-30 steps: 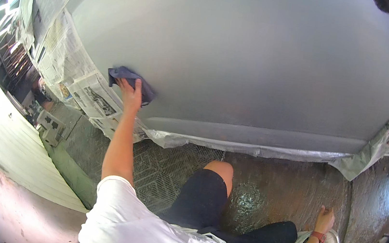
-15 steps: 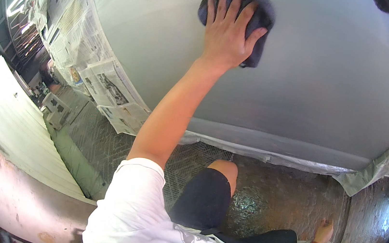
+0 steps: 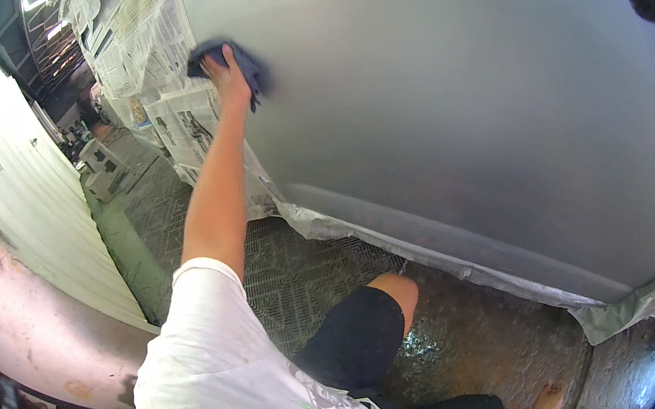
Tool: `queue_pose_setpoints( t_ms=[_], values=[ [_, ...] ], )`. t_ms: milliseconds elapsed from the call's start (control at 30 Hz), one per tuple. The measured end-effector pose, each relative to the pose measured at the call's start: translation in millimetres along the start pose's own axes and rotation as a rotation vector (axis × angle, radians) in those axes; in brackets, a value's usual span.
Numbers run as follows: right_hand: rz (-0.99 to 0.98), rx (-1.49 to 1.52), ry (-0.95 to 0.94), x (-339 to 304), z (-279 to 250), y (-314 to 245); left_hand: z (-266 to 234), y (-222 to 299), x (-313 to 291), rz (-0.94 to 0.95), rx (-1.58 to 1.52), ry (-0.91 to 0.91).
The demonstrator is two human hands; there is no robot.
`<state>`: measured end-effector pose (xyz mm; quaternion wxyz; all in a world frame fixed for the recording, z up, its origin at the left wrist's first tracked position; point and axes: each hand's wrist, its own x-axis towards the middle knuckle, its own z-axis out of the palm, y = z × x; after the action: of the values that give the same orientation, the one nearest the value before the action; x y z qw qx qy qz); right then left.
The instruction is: The person kneels beside a car panel and repeatedly wipes its surface with a cloth, dipping the cloth into a bucket of water between passes. The person also uses a small sanding block on the panel edge and continues wiping different sections of the panel.
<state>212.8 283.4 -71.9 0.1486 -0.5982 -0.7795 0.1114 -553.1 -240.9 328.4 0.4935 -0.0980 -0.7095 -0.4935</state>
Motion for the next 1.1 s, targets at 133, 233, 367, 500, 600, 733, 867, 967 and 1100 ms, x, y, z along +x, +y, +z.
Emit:
queue_pose_setpoints(
  t_ms=[133,233,367,500,600,733,867,967,1100],
  values=[
    [-0.014,-0.022,0.059,4,3,8,1,-19,-102,-0.072,0.011,-0.086],
    [-0.012,-0.019,0.037,2,4,13,4,-37,-173,-0.175,0.038,-0.168],
    [0.011,-0.083,-0.07,6,13,16,8,-62,-259,-0.382,0.034,-0.306],
    [-0.026,-0.06,-0.032,8,16,27,13,-48,-304,-0.725,-0.149,-0.391],
    [-0.174,-0.03,0.152,25,29,58,25,-40,-288,-0.781,-0.179,-0.347],
    [0.014,-0.077,-0.037,17,19,28,-2,-57,-217,-0.477,0.026,-0.245],
    [0.022,-0.057,-0.042,10,12,18,1,-75,-223,-0.823,-0.257,-0.195],
    [0.028,-0.076,-0.013,11,6,24,28,-38,-308,-1.185,-0.338,-0.23],
    [0.011,-0.069,-0.01,5,8,3,82,23,-431,-1.25,-0.174,-0.164]
  ],
)
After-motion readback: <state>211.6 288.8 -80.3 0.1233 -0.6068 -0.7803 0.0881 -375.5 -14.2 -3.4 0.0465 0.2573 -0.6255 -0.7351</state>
